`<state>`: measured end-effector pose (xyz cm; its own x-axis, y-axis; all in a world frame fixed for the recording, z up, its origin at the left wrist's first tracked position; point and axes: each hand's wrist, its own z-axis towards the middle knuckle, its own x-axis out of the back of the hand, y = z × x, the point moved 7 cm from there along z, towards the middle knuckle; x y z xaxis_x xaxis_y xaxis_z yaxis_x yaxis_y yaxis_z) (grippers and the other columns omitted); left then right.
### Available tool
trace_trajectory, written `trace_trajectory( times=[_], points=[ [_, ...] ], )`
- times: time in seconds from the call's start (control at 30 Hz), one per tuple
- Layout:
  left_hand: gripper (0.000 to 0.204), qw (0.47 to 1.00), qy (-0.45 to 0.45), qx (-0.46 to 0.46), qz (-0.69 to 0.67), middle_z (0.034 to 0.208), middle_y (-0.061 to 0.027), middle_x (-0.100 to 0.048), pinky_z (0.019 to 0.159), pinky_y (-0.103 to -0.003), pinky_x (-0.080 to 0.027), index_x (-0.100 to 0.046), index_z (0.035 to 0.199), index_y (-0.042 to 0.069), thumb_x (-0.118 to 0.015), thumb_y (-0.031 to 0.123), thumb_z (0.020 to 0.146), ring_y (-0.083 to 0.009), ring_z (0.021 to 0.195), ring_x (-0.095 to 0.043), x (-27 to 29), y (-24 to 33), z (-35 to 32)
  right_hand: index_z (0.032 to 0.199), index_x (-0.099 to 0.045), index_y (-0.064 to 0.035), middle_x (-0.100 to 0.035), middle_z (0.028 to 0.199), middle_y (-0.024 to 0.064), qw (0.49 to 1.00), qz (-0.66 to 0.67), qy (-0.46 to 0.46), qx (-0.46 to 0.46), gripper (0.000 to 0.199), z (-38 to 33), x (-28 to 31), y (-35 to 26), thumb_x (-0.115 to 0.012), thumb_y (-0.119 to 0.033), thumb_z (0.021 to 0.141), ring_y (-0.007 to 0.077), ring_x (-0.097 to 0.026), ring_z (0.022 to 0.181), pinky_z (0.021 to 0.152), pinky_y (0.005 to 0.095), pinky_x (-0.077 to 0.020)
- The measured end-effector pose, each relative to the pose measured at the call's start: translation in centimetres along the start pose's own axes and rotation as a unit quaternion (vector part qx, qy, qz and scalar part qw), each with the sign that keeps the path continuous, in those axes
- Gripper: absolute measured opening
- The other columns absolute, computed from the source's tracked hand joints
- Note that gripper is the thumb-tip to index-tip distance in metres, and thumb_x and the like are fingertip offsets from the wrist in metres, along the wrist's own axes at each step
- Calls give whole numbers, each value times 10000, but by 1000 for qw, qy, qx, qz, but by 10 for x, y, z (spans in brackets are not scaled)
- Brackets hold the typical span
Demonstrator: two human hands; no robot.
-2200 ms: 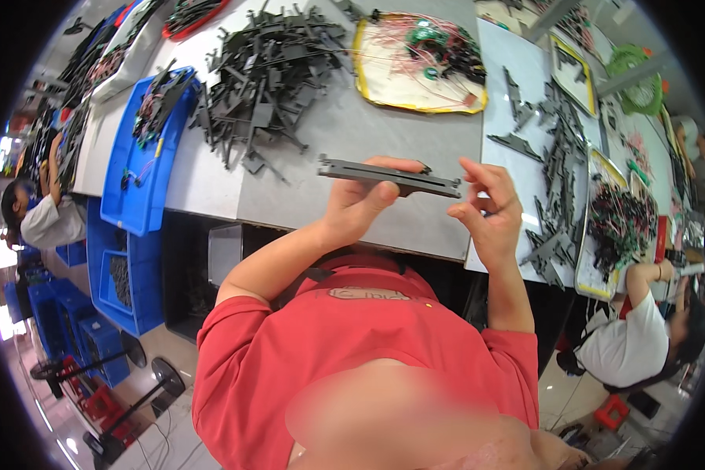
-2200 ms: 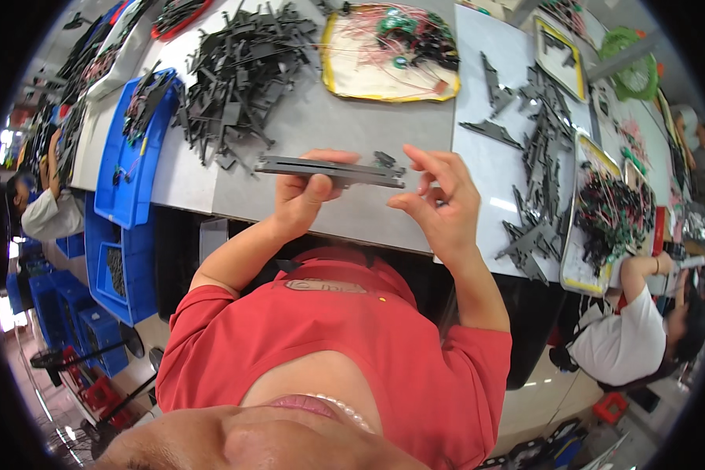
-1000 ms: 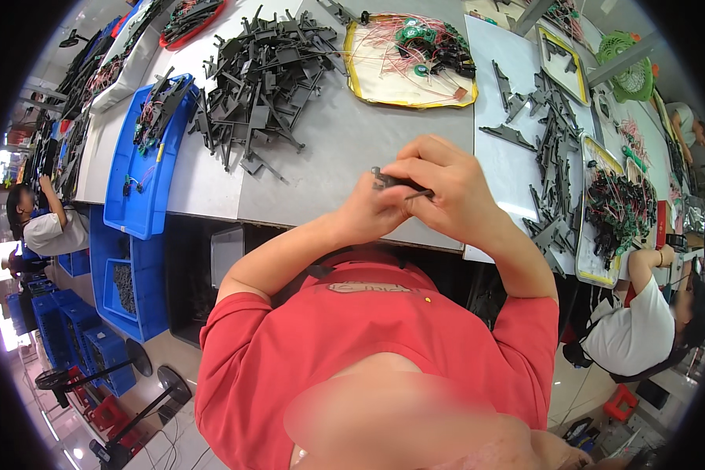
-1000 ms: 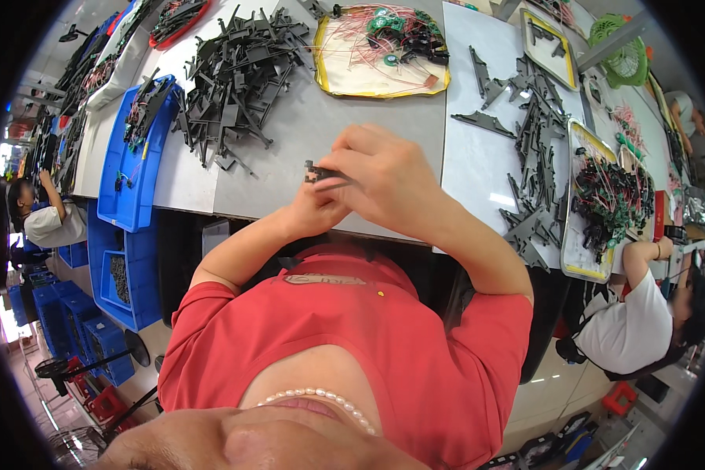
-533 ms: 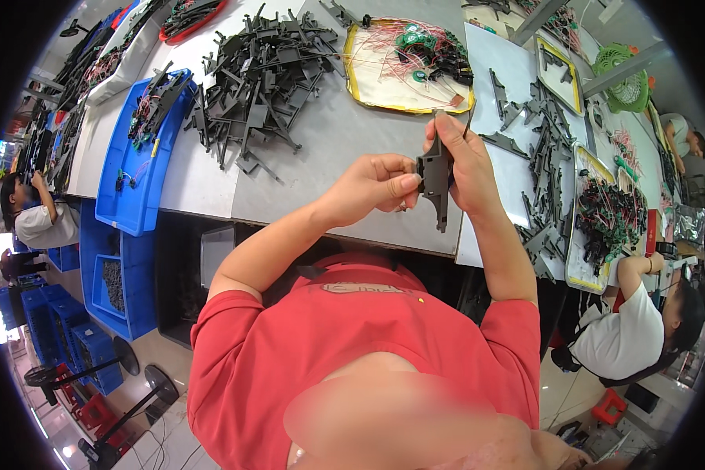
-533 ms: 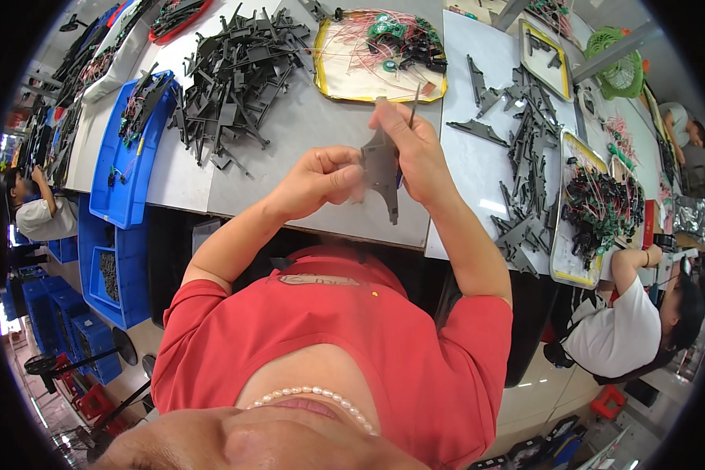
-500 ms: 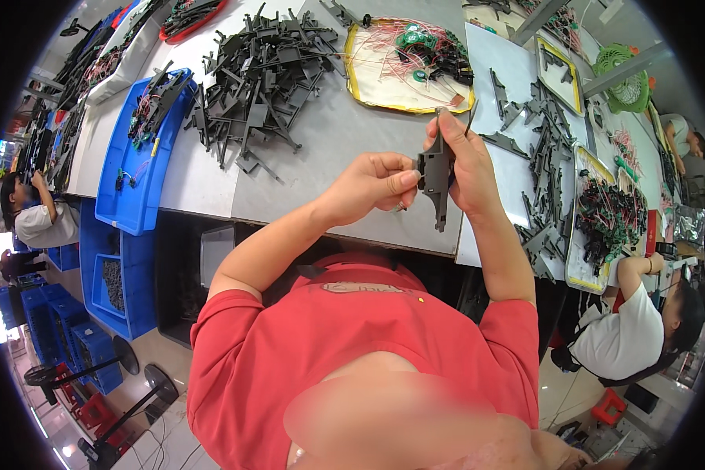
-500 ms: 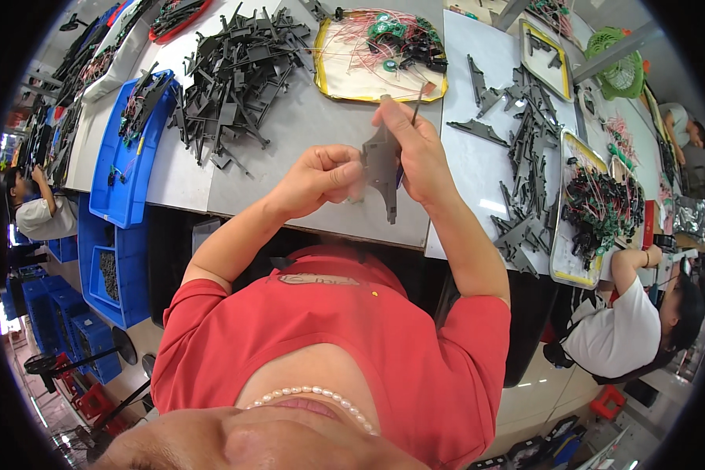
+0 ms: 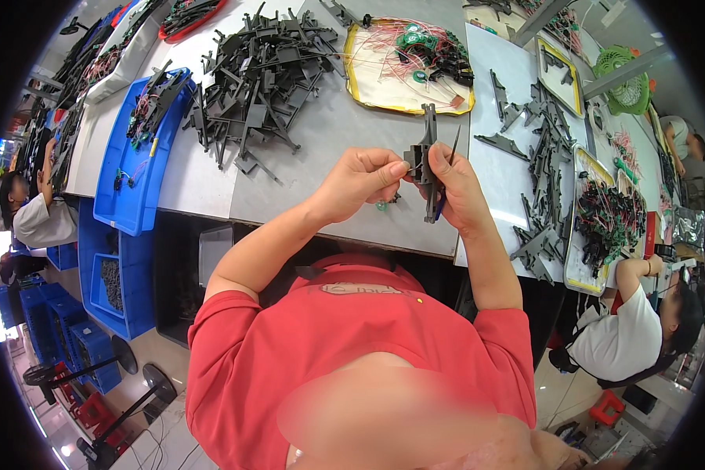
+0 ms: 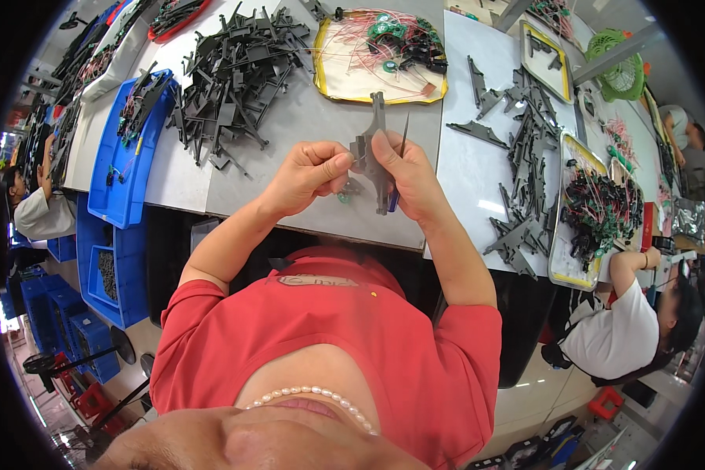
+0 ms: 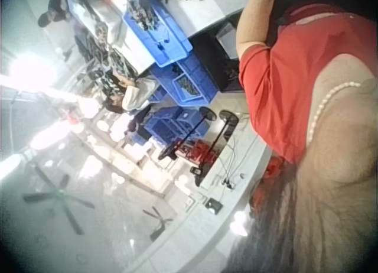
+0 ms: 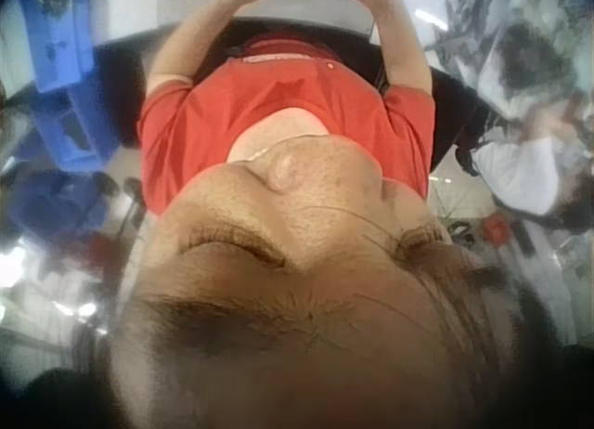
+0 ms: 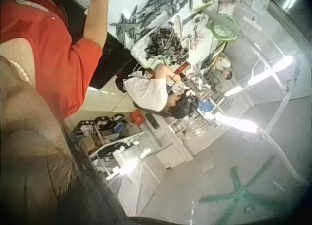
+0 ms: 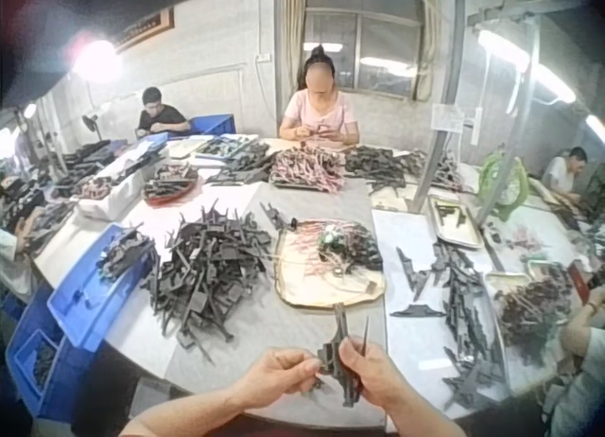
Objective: The recorder is assembling small electronic components by connecting wires to plastic parts at a workshop table.
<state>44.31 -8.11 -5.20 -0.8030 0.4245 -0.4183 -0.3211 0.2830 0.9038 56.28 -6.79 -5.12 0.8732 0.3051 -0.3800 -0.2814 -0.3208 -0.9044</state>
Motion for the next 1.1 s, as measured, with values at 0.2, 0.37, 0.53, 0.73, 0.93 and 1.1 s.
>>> trace_trajectory(
  times=[0.2, 0.37, 0.53, 0.73, 0.93, 1.1],
  points=[
    [256, 996, -4, 24, 88, 567, 48, -476, 452, -188, -254, -623, 848, 32, -541, 268, 903, -26, 507, -360, -2, 5, -3, 895, -566, -59, -589, 736, 0, 1000, 14, 1, 11, 288, 2, -6, -5, -593, -343, 859, 51, -535, 594, 559, 185, -435],
    [239, 997, 17, 7, 76, 574, 50, -489, 463, -185, -278, -636, 847, 40, -540, 252, 903, -21, 518, -367, 7, 1, 0, 910, -552, -59, -576, 713, 2, 999, 17, 32, 25, 283, 8, -1, 3, -572, -339, 875, 48, -523, 582, 526, 171, -394],
    [325, 970, 32, 27, 240, 688, -28, -602, 550, -206, -414, -636, 983, 4, -600, 302, 857, -65, 593, -504, 35, 16, -7, 1045, -508, -59, -567, 725, 0, 991, -66, -84, -80, 296, -14, -5, 16, -520, -321, 908, 74, -509, 639, 602, 205, -397],
    [508, 983, 72, -145, 82, 1043, -138, -623, 846, -255, -454, -439, 1265, -13, -621, 209, 845, -174, 964, -589, 28, 54, 11, 1001, -519, -27, -624, 671, 110, 889, -427, 24, 164, 209, -14, -9, 1, -552, -182, 866, 205, -622, 592, 528, 292, -451],
    [361, 991, 49, -122, -25, 977, -113, -642, 770, -256, -482, -521, 1175, 5, -597, 163, 860, -159, 860, -616, 15, 44, 19, 1050, -533, -38, -634, 703, 118, 878, -440, 33, 187, 228, -19, -3, -5, -550, -157, 857, 224, -627, 606, 544, 303, -459],
    [264, 988, 38, -148, 13, 898, -105, -652, 745, -271, -490, -581, 1068, -1, -603, 153, 855, -156, 820, -622, 10, 43, 22, 1113, -539, -3, -609, 715, 50, 927, -350, -66, 119, 254, -20, -1, 6, -508, -123, 891, 92, -537, 613, 584, 226, -452]
  ],
)
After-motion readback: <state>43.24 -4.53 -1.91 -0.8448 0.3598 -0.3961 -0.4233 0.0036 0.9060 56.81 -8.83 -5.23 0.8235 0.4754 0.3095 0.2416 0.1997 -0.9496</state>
